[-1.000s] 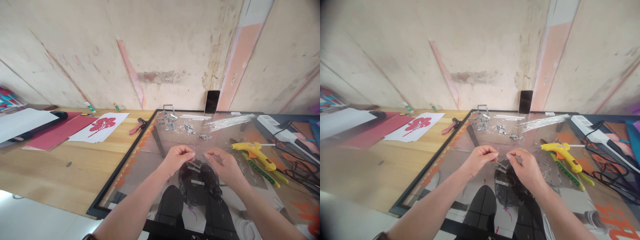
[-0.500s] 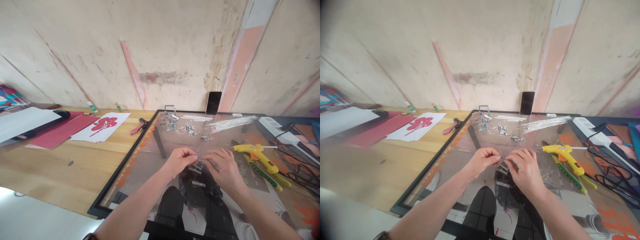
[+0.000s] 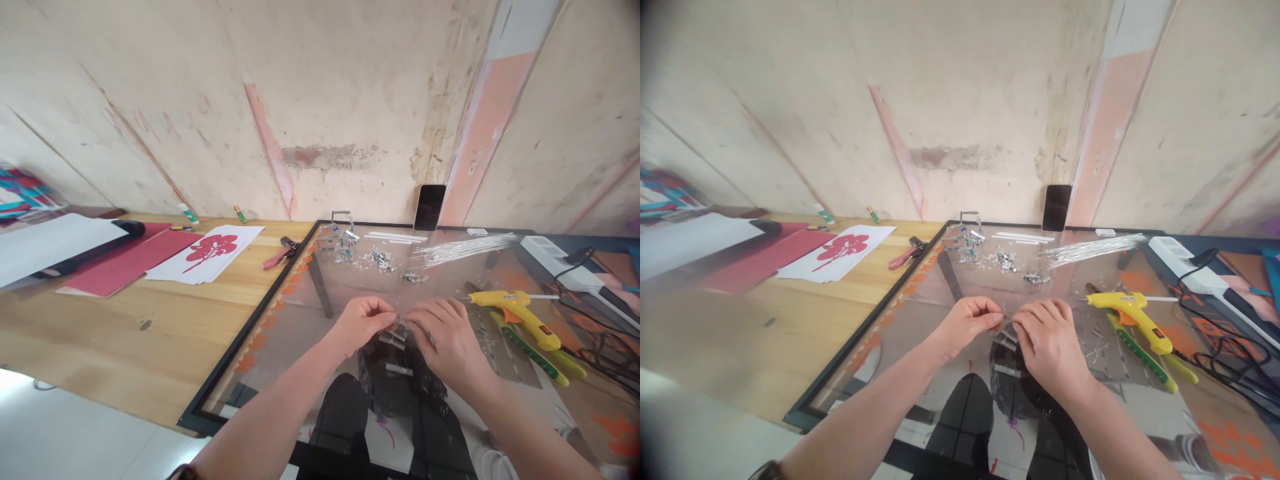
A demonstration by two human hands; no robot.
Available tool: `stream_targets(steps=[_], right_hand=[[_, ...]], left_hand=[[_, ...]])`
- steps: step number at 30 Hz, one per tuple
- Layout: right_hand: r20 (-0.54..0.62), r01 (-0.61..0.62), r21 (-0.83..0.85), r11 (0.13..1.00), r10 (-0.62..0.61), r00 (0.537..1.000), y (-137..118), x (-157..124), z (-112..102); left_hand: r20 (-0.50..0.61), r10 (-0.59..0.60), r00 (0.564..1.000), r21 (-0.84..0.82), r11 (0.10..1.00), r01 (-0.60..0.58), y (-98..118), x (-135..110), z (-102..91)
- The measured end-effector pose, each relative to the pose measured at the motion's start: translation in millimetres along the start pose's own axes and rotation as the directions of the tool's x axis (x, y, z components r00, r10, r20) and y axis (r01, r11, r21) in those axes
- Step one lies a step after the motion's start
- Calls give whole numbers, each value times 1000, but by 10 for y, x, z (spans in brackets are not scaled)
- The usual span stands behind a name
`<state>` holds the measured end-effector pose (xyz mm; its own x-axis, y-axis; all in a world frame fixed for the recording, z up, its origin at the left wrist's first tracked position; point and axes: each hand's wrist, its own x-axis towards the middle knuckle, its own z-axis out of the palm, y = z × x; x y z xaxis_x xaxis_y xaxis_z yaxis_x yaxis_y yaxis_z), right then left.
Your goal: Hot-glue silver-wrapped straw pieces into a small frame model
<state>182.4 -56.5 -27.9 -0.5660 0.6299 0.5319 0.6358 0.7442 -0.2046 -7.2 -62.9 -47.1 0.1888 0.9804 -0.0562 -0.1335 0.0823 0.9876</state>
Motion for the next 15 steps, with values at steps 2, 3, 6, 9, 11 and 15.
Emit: stream_targets(steps=[2,3,6,9,11,15], right_hand=[[11,25,-20,999,-25,1000,-12,2,-7],[15,35,-29,999,-35,999,-15,2,-6],[22,60,-38,997,-59,998,-17,-1,7],[38,65,-36,997,-63,997,-24,0,17],[52,50,-39,998,-48,998,-40,3,13],[53,12,-45,999,-10,999,-80,8,1]], left_hand=[[10,11,1000,14,1000,-11,-7,6,-6],[16,15,1000,16,1000,-16,-11,9,-9],[26,18,999,8,1000,-19,-22,14,-15],[33,21,999,16,1000,-22,-30,13,-18],[36,22,999,22,999,-23,-32,10,-19],[43,25,999,29,999,-26,-22,3,-16]])
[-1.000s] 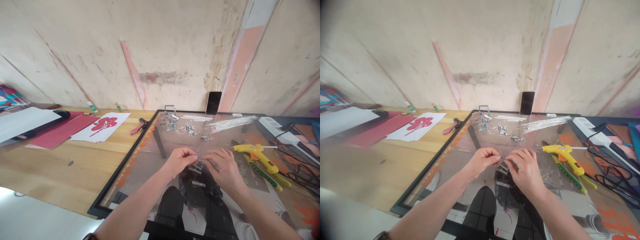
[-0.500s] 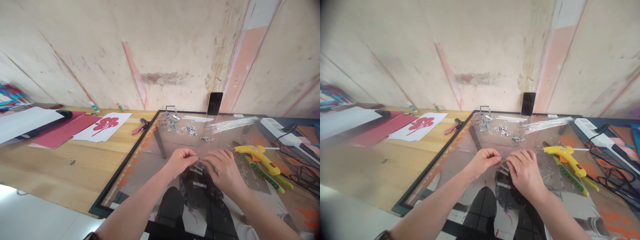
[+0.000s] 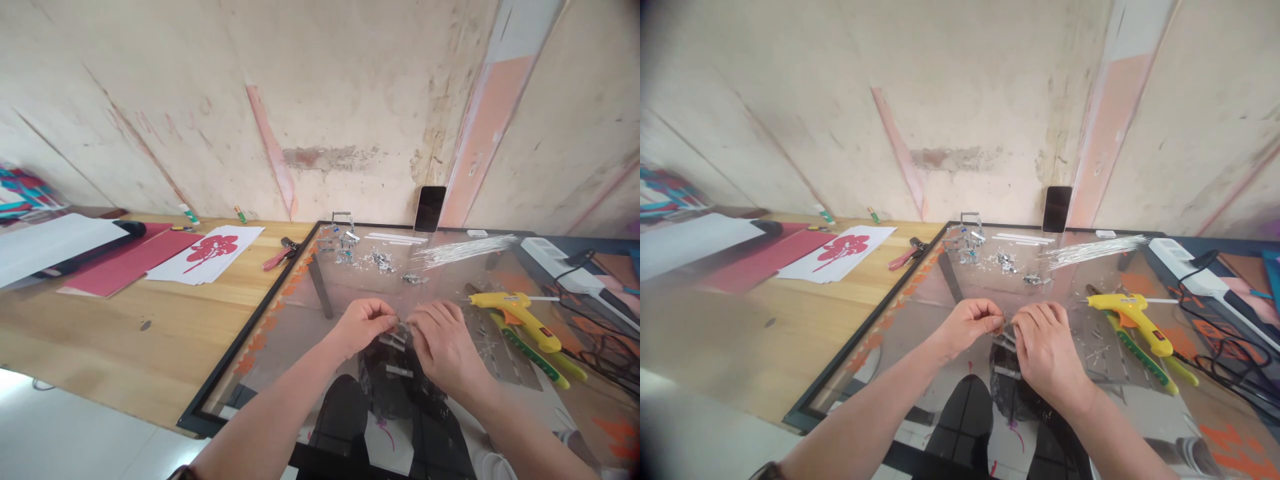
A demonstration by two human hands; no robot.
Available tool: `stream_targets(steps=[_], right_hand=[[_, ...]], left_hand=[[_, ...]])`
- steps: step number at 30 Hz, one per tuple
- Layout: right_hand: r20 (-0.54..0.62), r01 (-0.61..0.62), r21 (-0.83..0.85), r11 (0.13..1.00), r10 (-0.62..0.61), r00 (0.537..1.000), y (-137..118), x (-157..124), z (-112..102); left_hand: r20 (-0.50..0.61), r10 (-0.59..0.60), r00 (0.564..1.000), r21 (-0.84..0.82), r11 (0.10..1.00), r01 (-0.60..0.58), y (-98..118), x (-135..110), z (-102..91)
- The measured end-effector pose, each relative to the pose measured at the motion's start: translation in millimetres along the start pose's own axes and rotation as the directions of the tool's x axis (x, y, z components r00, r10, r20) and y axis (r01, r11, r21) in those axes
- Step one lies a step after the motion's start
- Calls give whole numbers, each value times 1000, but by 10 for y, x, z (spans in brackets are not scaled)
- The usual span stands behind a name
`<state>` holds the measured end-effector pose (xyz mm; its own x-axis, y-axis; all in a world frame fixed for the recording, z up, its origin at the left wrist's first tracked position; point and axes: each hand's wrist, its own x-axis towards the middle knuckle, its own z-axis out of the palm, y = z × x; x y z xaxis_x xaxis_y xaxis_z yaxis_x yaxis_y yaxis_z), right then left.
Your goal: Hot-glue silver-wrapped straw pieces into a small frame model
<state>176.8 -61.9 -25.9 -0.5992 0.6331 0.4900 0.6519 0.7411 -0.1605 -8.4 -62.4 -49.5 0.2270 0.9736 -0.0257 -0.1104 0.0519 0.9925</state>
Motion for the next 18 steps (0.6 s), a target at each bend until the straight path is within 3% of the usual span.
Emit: stream_targets(steps=[6,13,18], right_hand=[[-1,-55,105,993,56,998,-4,-21,26],[-3,-214,271,939,223,975,83,-29,-3],[-27,-191,255,948,204,979,91,-24,12]], left_hand=[[14,3,1000,-10,1000,-3,44,-15,12],[-17,4,1000,-3,1000,-4,28,-3,-15],[3,11,1000,-12,1000,-11,36,-2,1]])
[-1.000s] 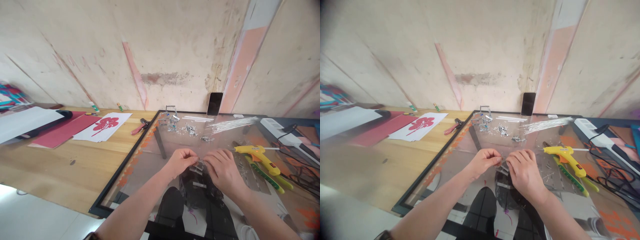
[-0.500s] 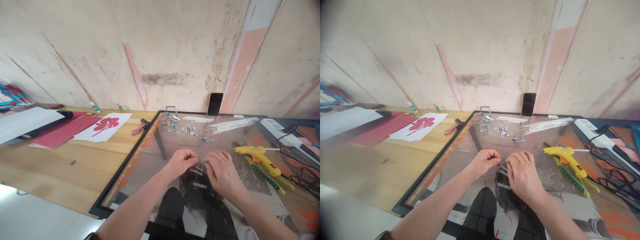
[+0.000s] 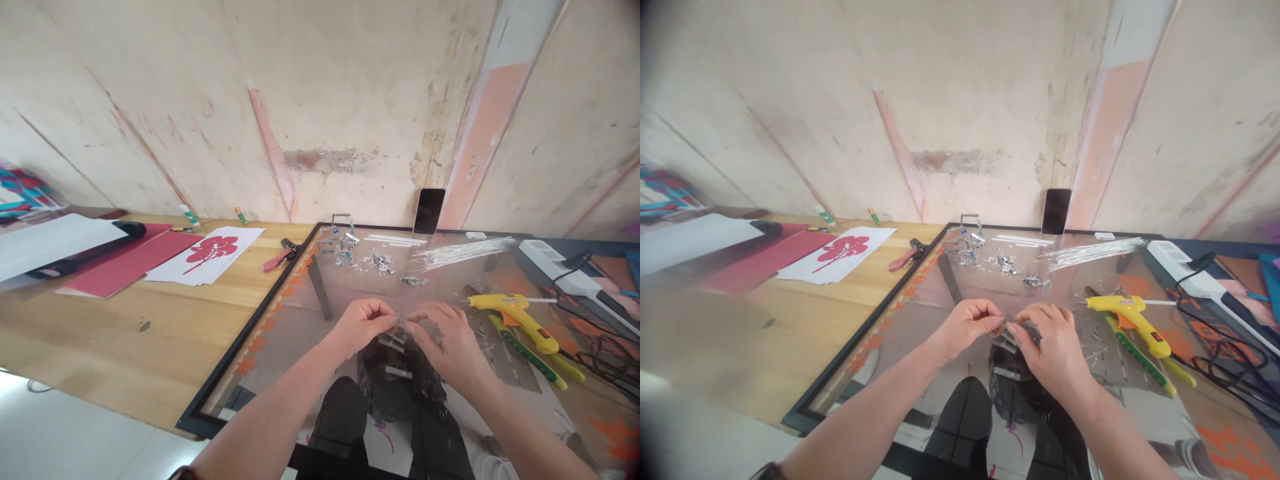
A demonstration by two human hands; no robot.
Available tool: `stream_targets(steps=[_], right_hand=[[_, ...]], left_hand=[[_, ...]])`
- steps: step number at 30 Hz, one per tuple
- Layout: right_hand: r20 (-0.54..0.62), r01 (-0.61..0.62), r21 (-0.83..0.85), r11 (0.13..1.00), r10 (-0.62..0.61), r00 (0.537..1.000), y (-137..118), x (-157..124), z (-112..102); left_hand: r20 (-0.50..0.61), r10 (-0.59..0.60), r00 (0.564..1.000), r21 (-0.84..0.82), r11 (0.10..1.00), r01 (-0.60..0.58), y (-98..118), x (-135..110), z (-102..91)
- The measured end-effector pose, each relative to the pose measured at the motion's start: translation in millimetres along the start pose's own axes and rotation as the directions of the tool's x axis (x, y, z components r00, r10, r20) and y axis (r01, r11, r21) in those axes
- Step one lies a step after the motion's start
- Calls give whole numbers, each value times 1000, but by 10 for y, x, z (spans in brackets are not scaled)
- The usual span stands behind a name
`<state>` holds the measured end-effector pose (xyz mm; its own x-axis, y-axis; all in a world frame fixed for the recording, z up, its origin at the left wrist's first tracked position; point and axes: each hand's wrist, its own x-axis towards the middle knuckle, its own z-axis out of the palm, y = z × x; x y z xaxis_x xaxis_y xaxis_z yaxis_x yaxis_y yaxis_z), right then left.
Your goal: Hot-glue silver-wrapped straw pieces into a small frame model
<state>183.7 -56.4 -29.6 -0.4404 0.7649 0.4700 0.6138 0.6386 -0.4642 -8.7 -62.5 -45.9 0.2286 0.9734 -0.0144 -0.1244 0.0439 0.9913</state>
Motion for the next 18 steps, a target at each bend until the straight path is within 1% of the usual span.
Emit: stream_targets(steps=[4,12,18], right_hand=[[56,38,17,999,-39,998,-18,-8,37],[63,-25,65,998,21,998,-39,-22,26],[79,-66,91,994,58,995,-26,-7,34]], left_hand=[[27,4,1000,-7,1000,-4,-15,-3,6],[21,-54,998,-46,997,55,-57,10,-8],[46,-59,997,-56,997,62,-48,12,-23]])
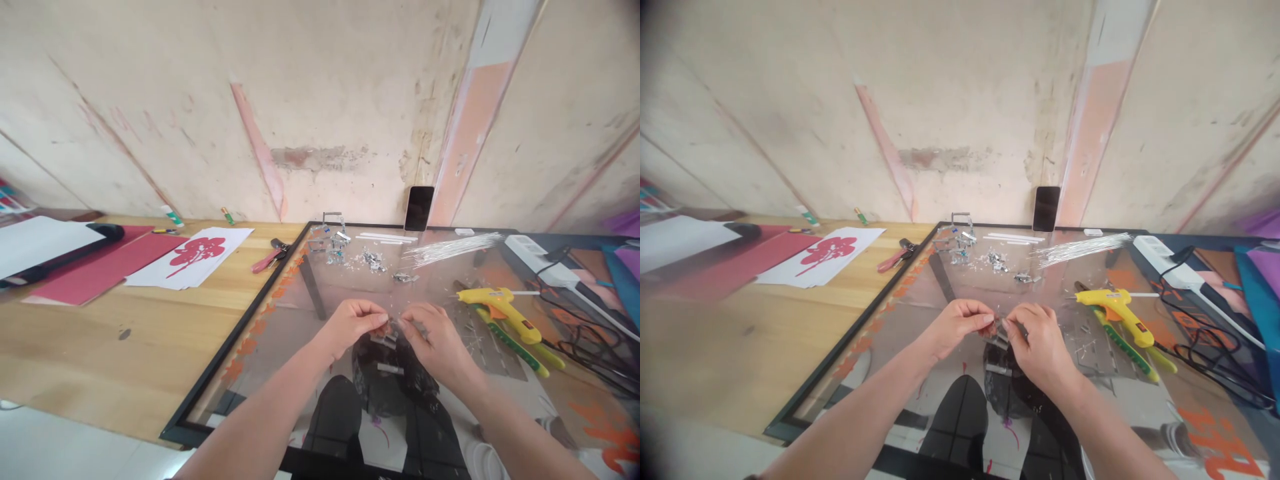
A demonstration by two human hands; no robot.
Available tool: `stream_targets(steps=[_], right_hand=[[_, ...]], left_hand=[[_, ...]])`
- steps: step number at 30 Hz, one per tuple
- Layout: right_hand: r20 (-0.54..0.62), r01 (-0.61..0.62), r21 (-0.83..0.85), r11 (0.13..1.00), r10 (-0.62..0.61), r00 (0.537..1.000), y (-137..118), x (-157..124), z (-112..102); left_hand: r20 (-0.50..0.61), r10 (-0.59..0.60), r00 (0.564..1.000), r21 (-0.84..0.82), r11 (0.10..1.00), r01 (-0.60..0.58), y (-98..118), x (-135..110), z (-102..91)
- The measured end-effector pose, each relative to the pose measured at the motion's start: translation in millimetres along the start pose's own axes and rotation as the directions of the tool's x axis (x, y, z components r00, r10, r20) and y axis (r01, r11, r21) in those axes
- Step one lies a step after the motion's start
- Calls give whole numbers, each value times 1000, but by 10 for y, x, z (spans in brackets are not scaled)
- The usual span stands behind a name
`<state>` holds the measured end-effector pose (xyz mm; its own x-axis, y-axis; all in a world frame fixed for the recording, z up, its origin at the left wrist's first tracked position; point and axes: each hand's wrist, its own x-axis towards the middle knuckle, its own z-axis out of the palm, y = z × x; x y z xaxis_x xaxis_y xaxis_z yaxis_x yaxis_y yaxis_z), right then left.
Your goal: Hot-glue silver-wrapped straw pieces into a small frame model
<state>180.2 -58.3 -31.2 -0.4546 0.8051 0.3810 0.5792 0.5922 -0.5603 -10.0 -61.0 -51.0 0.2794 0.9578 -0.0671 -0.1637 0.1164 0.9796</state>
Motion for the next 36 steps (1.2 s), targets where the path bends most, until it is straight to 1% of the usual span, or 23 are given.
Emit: stream_targets(steps=[6,14,23,27,29,36], right_hand=[[-10,14,-36,999,-14,1000,36,4,11],[-5,31,-66,997,-31,1000,56,-14,12],[-34,18,-82,996,-21,999,146,5,76],[-74,-14,-80,997,8,997,165,-2,92],[-89,-18,-82,996,11,996,164,-3,91],[-64,32,-90,995,-37,997,128,14,50]], left_hand=[[24,-40,999,-70,997,42,8,-5,-13],[6,-25,1000,35,999,25,12,11,-13],[-31,-20,999,62,998,22,-20,29,-26],[-55,-17,998,67,998,20,-1,27,-10],[-46,-21,999,68,997,24,-5,20,-1],[-5,-24,1000,71,997,24,-22,-1,8]])
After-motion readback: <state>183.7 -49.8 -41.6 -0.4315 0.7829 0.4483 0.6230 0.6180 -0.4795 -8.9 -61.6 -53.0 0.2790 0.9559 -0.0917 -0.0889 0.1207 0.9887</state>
